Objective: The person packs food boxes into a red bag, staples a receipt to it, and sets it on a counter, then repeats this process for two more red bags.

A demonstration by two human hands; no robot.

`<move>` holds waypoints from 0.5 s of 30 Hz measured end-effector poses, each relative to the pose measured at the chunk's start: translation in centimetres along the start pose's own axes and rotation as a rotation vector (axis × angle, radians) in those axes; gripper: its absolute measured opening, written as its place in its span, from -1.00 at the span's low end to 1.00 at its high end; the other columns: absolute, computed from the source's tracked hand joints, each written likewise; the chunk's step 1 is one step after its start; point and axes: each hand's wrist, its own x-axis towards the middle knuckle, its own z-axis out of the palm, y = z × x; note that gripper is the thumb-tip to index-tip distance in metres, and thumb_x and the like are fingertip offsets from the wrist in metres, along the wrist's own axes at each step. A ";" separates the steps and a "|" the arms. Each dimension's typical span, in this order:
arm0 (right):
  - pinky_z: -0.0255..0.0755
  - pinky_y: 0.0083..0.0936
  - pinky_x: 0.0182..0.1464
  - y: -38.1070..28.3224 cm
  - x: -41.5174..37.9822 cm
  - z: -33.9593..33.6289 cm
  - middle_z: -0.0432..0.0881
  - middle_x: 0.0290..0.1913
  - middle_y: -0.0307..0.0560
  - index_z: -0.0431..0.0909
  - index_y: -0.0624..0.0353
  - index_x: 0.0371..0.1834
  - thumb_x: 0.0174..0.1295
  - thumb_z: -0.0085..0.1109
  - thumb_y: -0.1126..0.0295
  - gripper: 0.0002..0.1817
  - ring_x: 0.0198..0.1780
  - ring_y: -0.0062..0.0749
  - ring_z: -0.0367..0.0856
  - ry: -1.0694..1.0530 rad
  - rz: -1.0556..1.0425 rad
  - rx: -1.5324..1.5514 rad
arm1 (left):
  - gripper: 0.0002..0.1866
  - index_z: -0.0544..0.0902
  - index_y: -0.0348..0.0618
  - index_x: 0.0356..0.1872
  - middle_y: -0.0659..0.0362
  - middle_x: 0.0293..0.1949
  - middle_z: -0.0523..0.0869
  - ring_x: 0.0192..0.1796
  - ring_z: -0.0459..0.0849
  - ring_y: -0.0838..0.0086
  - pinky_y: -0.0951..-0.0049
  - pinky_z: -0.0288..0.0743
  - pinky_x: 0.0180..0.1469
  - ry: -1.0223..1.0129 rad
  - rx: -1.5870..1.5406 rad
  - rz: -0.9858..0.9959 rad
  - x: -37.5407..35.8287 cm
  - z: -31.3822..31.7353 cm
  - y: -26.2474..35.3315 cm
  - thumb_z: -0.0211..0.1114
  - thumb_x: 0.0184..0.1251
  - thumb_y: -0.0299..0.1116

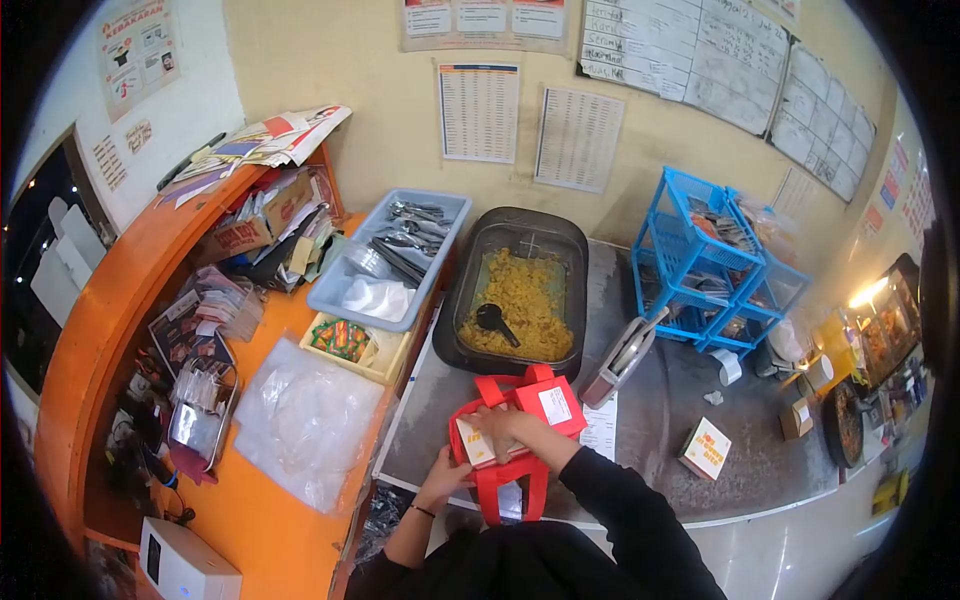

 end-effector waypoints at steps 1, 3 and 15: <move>0.15 0.11 0.09 -0.1 -0.5 0.2 0.11 0.24 0.14 -0.22 -0.14 0.35 -0.64 0.44 0.33 0.31 0.24 0.01 0.16 0.085 0.006 -0.014 | -0.44 0.11 -0.24 0.12 0.01 -0.03 0.44 -0.11 0.56 0.33 0.34 0.53 -0.21 0.027 -0.040 -0.021 0.0 0.0 -0.2 0.13 0.08 -0.46; 0.11 0.08 0.13 -0.5 -1.6 1.4 0.15 0.20 0.13 -0.21 -0.13 0.35 -0.48 0.41 0.35 0.22 0.23 0.04 0.15 0.252 0.016 -0.042 | -0.50 0.18 -0.22 0.07 0.05 -0.08 0.48 -0.15 0.57 0.35 0.34 0.52 -0.21 0.008 -0.166 -0.059 -0.2 0.2 -0.5 0.14 0.10 -0.43; 0.26 -0.08 0.10 -2.7 -1.1 6.4 0.05 0.26 0.35 0.14 0.04 0.25 0.18 -0.19 0.32 -0.49 0.24 0.23 0.11 0.527 0.251 0.033 | -0.81 0.53 -0.33 -0.33 0.15 -0.50 0.60 -0.49 0.57 0.56 0.54 0.46 -0.46 0.146 0.233 0.171 0.7 -0.7 -1.3 0.08 0.10 -0.42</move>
